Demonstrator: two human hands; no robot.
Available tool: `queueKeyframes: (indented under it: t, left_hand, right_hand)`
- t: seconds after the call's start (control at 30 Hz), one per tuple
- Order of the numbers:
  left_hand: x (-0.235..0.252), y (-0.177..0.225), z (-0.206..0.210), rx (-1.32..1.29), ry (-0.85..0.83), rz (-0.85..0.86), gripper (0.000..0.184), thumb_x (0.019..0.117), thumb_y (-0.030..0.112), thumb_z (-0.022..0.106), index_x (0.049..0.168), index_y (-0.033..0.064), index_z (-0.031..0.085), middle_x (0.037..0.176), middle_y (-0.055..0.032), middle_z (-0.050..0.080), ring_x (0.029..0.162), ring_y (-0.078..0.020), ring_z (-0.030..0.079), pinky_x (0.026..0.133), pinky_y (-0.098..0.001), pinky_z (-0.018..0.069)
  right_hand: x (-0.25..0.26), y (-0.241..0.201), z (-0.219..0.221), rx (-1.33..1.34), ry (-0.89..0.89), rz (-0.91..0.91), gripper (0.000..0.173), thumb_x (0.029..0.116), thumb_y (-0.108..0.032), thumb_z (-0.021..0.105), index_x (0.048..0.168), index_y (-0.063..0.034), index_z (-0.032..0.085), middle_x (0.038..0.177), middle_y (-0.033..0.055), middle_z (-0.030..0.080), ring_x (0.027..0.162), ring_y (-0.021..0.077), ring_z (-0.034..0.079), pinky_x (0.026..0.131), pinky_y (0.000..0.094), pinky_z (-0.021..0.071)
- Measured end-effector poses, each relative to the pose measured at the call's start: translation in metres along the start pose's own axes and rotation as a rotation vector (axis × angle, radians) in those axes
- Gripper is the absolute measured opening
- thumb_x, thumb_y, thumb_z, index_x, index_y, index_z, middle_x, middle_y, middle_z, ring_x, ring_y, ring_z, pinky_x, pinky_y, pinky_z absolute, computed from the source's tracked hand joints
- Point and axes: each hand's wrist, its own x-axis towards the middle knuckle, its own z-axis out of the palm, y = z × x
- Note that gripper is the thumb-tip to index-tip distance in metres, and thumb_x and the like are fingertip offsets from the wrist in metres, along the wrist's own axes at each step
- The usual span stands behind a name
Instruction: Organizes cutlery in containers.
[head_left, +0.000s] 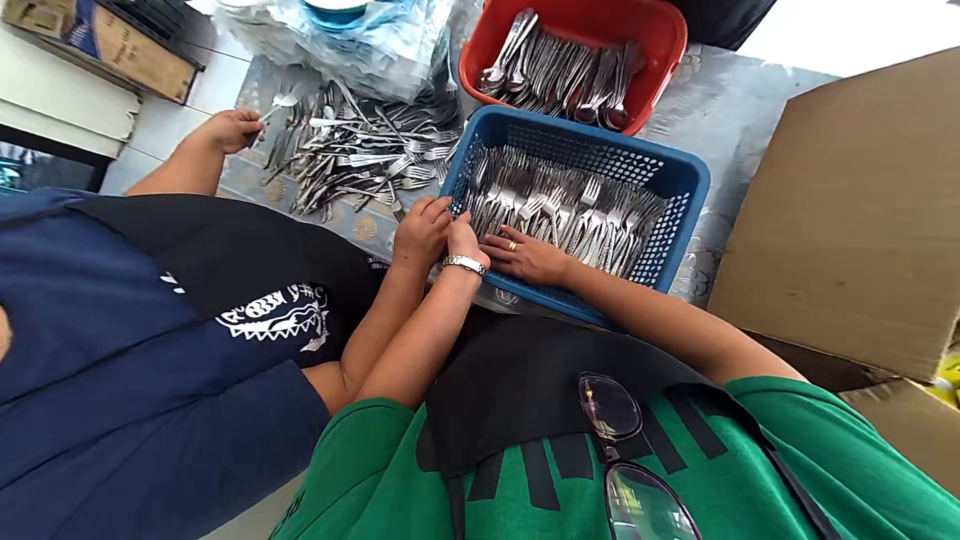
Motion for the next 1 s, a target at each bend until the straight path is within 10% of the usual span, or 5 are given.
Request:
queueKeyframes:
  t: [1.0]
  left_hand:
    - [0.001, 0.005, 0.009, 0.025, 0.042, -0.040, 0.052, 0.1095, 0.033, 0.045, 0.153, 0.0059, 0.039, 0.159, -0.0176, 0.036, 0.143, -0.0310, 0.037, 0.110, -0.0560, 0.0367]
  right_hand:
    - [-0.007, 0.038, -0.007, 0.025, 0.209, 0.081, 0.033, 0.1027, -0.005, 0.054, 0.127, -0.0144, 0.074, 0.155, 0.0183, 0.052, 0.148, 0.0443, 0.040, 0.121, 0.0649, 0.0296]
